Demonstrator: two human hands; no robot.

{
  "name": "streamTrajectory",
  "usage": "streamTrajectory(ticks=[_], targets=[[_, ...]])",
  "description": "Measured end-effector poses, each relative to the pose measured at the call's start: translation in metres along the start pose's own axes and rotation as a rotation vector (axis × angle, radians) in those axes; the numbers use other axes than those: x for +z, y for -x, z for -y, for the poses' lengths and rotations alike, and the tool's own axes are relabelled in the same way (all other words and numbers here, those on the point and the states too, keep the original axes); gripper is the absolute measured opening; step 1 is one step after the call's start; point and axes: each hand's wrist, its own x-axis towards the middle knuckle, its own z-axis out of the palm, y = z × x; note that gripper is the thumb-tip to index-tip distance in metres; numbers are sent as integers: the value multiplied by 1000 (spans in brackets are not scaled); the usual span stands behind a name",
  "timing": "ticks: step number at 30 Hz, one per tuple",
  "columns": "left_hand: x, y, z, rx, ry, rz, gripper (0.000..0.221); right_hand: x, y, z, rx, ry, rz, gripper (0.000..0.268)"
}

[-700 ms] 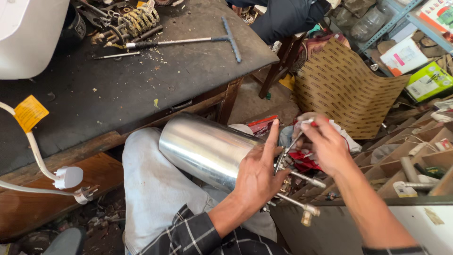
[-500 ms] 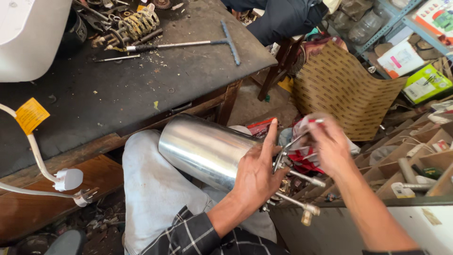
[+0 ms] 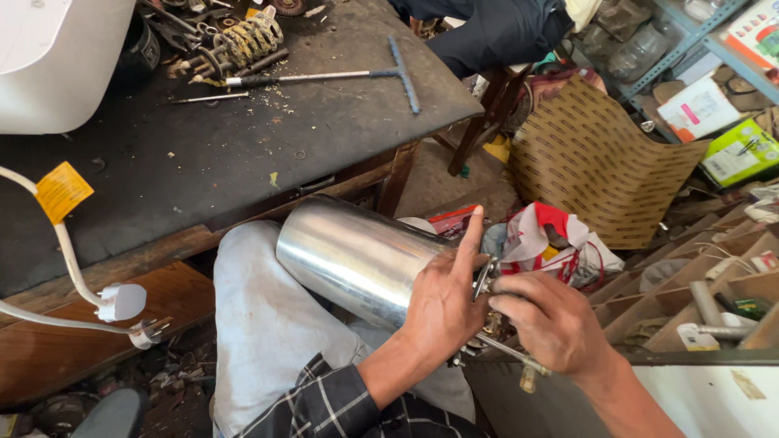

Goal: The person uses pliers and a wrench to tighten bolts on a cylindrical metal appliance component held on their lap. They repeatedly adjust the tool positions and apply torque to secure the fasteners.

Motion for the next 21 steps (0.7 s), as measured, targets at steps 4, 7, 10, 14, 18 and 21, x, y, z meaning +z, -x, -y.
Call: streamTrajectory(ticks=[4, 7, 10, 14, 18, 21], targets=[[-1, 4, 2, 49, 51, -34, 106, 8, 5, -11, 228, 137, 157, 33], [-6, 7, -6, -58, 62, -36, 103, 4, 5, -20, 349, 114, -13, 25], [-38, -1, 7, -42, -103, -84, 103, 32, -21, -43, 366, -35, -253, 25], [-106, -13, 35, -35, -334, -239, 102, 93, -101, -85, 446, -320, -323, 26], [-150, 7, 39, -100, -486, -378, 101, 155, -166, -92, 517, -638, -208, 26], [-160, 18, 36, -128, -530, -416, 101, 177, -182, -99, 565, -801, -134, 27]])
